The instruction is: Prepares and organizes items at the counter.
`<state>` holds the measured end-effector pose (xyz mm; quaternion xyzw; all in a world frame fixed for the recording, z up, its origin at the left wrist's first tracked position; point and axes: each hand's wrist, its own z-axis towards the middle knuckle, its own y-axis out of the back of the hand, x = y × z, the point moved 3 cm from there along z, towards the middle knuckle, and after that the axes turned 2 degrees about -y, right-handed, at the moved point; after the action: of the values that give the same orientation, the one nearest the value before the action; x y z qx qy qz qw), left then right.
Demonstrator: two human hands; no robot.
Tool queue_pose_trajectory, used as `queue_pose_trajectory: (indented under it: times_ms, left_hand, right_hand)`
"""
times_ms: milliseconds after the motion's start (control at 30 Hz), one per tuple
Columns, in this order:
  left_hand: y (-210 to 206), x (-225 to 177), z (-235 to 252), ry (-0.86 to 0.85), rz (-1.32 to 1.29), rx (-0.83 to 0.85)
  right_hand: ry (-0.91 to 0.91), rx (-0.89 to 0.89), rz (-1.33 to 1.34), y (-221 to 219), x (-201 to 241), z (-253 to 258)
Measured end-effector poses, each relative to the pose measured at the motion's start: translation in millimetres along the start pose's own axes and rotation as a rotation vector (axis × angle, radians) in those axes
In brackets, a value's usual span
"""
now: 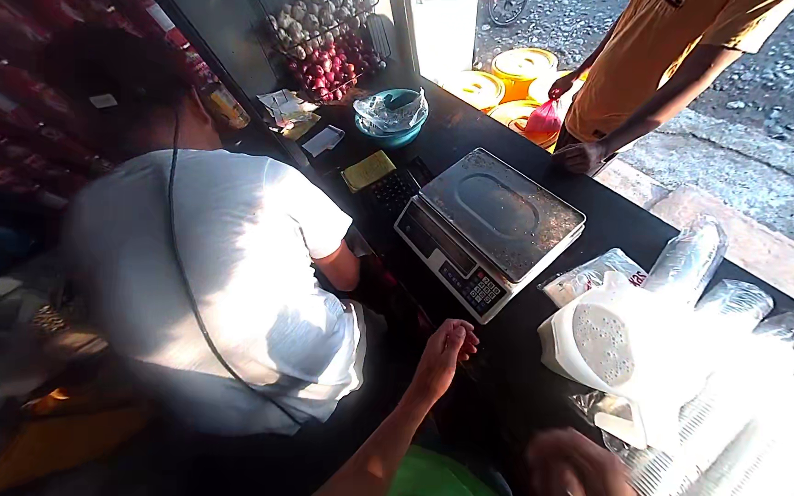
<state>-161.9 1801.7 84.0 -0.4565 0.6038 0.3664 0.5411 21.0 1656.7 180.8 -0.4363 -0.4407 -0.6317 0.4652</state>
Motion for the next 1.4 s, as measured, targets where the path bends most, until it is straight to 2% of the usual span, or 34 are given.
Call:
queue_pose_trajectory:
  times_ms: [33, 100, 133, 200, 333, 467, 567, 700, 800, 933, 1033, 1100, 1167, 1267, 1333, 1400]
  left_hand:
    - [-4, -10, -5, -0.037, -0.083, 0.001]
    - [-7, -24, -11, -0.107, -0.152, -0.036]
    - [-5, -30, -8, -0.135, -0.131, -0.068]
    - [8, -34, 5, -0.131, -0.076, -0.141]
    - [61, -20, 61, 0.021, -0.091, -0.331]
    - [102, -22, 113, -0.175, -0.065, -0.547]
    - [112, 6, 133, -0.222, 0.001, -0.649]
    - [94, 45, 139, -0.293, 0.393, -0.646]
    - [83, 51, 141, -0.309, 0.637, -0.652]
    - [80, 56, 140, -0.317, 0.717, -0.674]
    - [78, 58, 139, -0.331, 0.744, -0.689]
    - [77, 58, 140, -0.341, 0.759, -0.706]
    - [78, 60, 141, -0.344, 0.775, -0.703]
    - [79, 61, 142, -0.347, 0.792, -0.697]
    - [77, 60, 143, -0.344, 0.802, -0.688]
    - [77, 57, 145, -0.337, 0.817, -0.682]
  right_hand:
    - [-0.02, 0.072, -0.056, -29, -25, 14]
    - [-0.016, 0.076, -0.193, -82, -67, 44]
    - [-0.023, 0.074, -0.255, -101, -75, 57]
    - [-0.05, 0.159, -0.254, -125, -75, 80]
    - [-0.022, 0.284, -0.028, -153, -67, 131]
    - [0.046, 0.212, -0.044, -194, -76, 177]
    - [0.053, 0.095, -0.033, -208, -80, 205]
    - [0.013, -0.032, 0.021, -213, -79, 269]
    - [-0.168, -0.197, 0.26, -226, -82, 343]
    - [-0.439, -0.299, 0.547, -275, -113, 481]
    - [-0.579, -0.3, 0.403, -312, -170, 591]
    - [-0.625, -0.241, 0.234, -328, -212, 642]
    - [-0.638, -0.189, 0.15, -331, -230, 661]
    - [-0.606, -0.17, 0.195, -326, -237, 664]
    - [-0.532, -0.172, 0.251, -312, -225, 655]
    - [-0.411, -0.169, 0.375, -299, -191, 634]
